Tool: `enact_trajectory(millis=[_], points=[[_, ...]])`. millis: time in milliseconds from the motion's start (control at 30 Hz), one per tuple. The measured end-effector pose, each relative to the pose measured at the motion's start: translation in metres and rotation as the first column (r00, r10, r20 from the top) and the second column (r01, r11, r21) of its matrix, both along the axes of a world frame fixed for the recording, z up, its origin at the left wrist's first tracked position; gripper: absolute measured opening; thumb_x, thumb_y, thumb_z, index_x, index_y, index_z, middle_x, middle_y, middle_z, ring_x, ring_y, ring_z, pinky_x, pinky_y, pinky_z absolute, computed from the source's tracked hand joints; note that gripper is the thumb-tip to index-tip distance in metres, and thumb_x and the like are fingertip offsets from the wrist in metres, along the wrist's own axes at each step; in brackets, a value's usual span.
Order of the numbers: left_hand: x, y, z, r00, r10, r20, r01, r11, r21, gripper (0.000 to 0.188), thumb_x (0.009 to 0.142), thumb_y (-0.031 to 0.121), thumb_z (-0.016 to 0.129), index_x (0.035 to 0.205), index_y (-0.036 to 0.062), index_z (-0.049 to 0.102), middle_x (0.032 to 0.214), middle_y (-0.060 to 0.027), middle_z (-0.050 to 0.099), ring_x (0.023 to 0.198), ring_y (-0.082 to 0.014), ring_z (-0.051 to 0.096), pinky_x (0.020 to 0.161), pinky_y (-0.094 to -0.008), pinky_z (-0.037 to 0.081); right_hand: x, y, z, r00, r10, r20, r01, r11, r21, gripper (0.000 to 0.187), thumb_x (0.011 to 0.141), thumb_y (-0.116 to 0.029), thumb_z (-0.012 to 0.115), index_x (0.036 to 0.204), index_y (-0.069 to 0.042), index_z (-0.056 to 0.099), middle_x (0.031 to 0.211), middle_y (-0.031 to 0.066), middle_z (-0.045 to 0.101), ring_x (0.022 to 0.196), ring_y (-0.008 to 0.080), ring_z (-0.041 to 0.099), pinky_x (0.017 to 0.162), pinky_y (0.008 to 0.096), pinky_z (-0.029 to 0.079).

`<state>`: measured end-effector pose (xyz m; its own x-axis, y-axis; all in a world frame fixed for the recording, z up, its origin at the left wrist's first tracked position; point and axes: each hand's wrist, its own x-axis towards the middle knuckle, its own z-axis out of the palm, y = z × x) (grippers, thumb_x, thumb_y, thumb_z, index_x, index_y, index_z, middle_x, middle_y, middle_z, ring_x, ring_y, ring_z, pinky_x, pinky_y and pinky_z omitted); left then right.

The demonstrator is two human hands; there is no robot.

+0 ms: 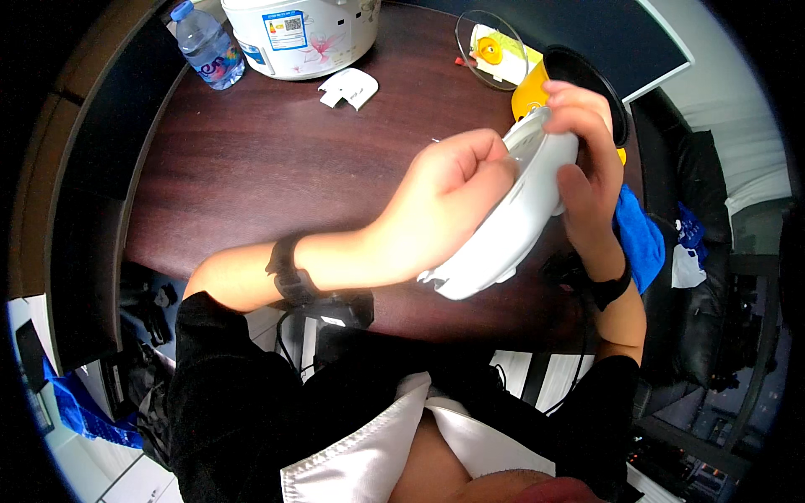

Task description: The person uses a screwdriver to remove screws from a perforated metal plate, then aligns and snaps the plate into a white plastic housing. They press the edges to secure the fit and inspect the assembled unit.

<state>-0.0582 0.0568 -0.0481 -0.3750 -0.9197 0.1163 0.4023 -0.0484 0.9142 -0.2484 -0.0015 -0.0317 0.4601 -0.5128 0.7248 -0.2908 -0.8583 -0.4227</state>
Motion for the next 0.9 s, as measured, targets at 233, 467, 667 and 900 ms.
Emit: enact_trajectory(millis=[233,467,667,900], points=[[0.001,-0.019,-0.01,0.972,0.179,-0.153,-0.183,0.983,-0.011,0.021,0.102,0.018,0.042,0.093,0.0049,0.055,0.081,-0.0001,0.06,0.069,-0.0033,0.054,0.062,-0.0192,0.045,-0.007,0.022,-0.014,0.93,-0.36,0.076,0.286,0.836,0.469,0.058,0.083,-0.033,0.074,0.119,-0.002,0.041,0.113,0.0074,0.049,0.103,0.0166,0.048,0.092,0.0317,0.039],[0.0,-0.022,-0.015,0.958,0.213,-0.193,-0.224,0.974,-0.038,0.018,0.101,0.017,0.045,0.092,0.004,0.054,0.078,-0.0001,0.061,0.065,-0.0026,0.056,0.057,-0.0178,0.046,0.007,0.005,-0.037,0.822,-0.484,0.299,-0.2,0.246,0.948,0.033,0.093,-0.028,0.055,0.116,-0.005,0.054,0.102,0.0054,0.06,0.088,0.0147,0.059,0.077,0.0276,0.049],[0.002,-0.021,-0.015,0.961,0.199,-0.193,-0.21,0.977,-0.036,0.019,0.101,0.017,0.043,0.092,0.0053,0.055,0.081,-0.0005,0.061,0.069,-0.0043,0.056,0.063,-0.0199,0.047,0.008,0.01,-0.03,0.857,-0.436,0.275,-0.268,0.078,0.96,0.023,0.09,-0.017,0.053,0.106,-0.001,0.059,0.093,0.0072,0.062,0.08,0.0162,0.061,0.071,0.0301,0.052],[0.01,-0.017,-0.011,0.959,0.2,-0.202,-0.213,0.976,-0.045,0.021,0.102,0.02,0.044,0.09,0.0059,0.054,0.084,-0.0024,0.063,0.069,-0.0045,0.056,0.062,-0.0194,0.047,-0.009,-0.002,-0.039,0.837,-0.448,0.316,-0.368,-0.032,0.929,0.031,0.096,-0.022,0.045,0.117,-0.002,0.057,0.102,0.0097,0.066,0.088,0.0179,0.066,0.08,0.0344,0.056]])
